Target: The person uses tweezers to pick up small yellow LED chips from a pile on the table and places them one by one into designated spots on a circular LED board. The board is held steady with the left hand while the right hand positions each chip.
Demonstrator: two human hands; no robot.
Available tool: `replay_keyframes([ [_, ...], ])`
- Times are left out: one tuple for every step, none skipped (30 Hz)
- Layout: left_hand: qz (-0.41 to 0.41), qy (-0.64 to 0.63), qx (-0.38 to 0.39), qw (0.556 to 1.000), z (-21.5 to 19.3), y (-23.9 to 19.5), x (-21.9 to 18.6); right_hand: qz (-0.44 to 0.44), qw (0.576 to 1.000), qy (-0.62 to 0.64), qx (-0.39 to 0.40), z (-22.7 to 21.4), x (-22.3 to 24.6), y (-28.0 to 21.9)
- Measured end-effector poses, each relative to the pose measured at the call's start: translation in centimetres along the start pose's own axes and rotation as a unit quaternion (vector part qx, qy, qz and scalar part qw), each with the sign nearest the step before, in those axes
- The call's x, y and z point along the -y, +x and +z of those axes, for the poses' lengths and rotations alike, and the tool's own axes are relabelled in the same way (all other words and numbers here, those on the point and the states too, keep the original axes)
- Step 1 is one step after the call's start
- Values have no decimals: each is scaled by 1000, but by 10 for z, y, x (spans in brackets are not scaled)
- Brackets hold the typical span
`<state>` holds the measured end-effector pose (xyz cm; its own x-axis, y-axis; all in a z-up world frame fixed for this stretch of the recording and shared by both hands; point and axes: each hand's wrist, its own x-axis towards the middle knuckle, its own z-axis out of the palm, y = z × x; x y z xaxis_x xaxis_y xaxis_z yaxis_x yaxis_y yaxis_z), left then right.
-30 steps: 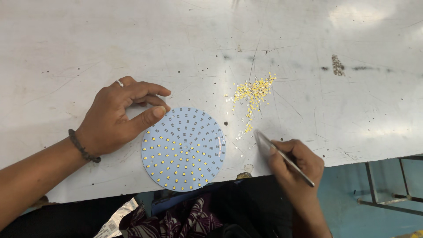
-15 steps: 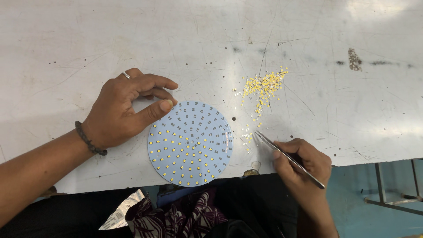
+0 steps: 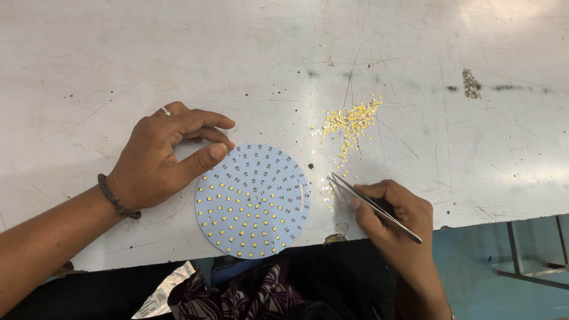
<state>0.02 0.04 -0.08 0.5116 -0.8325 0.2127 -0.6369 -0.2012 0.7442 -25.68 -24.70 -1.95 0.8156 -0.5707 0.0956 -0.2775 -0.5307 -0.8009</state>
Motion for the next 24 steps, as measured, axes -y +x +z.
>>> replay_keyframes([
  [-1, -1, 1, 1000, 0, 0, 0, -3, 1000, -2, 0, 0, 0, 0],
  [-2, -2, 2, 1000, 0, -1, 1, -4, 1000, -14, -7, 0, 0, 0],
  [-3, -2, 3, 1000, 0, -1, 1, -4, 1000, -25, -14, 0, 0, 0],
  [0, 1, 2, 1000, 0, -1, 1, -6, 999, -36, -22, 0, 0, 0],
  [4, 5, 1, 1000, 0, 0, 0, -1, 999, -27, -22, -1, 0, 0],
  [7, 10, 0, 1000, 0, 0, 0, 3, 1000, -19, -21, -1, 1, 0],
  [1, -1, 0, 1000, -1, 0, 0, 8, 1000, -10, -21, -1, 2, 0],
  [-5, -11, 1, 1000, 0, 0, -1, 3, 1000, -13, -22, 0, 2, 0],
  [-12, -22, 2, 1000, 0, 0, -1, -2, 1000, -16, -23, 1, 3, 0],
  [-10, -16, 2, 1000, 0, 0, -1, -6, 999, -20, -25, 1, 3, 0],
  [-8, -10, 2, 1000, 0, 0, -1, -20, 999, -22, -25, 2, 3, 1],
  [-5, -5, 2, 1000, 0, 0, -1, -33, 999, -25, -25, 2, 3, 1],
  [-7, -11, 3, 1000, 0, 0, -1, -46, 998, -27, -25, 2, 4, 1],
  [-10, -17, 3, 1000, -1, 0, -1, -34, 999, -32, -27, 2, 4, 2],
  [-12, -23, 3, 1000, -1, -1, 0, -21, 999, -37, -30, 2, 4, 2],
  [-12, -20, 3, 1000, 0, -1, 0, -9, 999, -42, -32, 2, 4, 2],
  [-13, -16, 3, 1000, 0, -1, 0, -9, 999, -42, -33, 2, 5, 1],
  [-13, -13, 2, 1000, 0, -1, 0, -10, 999, -41, -34, 2, 5, 2],
  [-8, -7, 2, 1000, 0, 0, 0, -10, 999, -41, -35, 1, 5, 2],
  [-4, -2, 1, 1000, 0, 0, 0, -13, 998, -42, -35, 1, 5, 2],
  [-1, 4, 1, 1000, 0, 0, 1, -15, 998, -43, -36, 1, 4, 2],
  [-6, -8, 1, 1000, 0, -1, 1, -17, 998, -44, -37, 1, 4, 2],
  [-11, -20, 1, 1000, 0, -1, 1, -16, 998, -44, -39, 1, 4, 2],
  [-17, -31, 1, 999, 0, -1, 1, -15, 998, -45, -40, 1, 4, 1],
])
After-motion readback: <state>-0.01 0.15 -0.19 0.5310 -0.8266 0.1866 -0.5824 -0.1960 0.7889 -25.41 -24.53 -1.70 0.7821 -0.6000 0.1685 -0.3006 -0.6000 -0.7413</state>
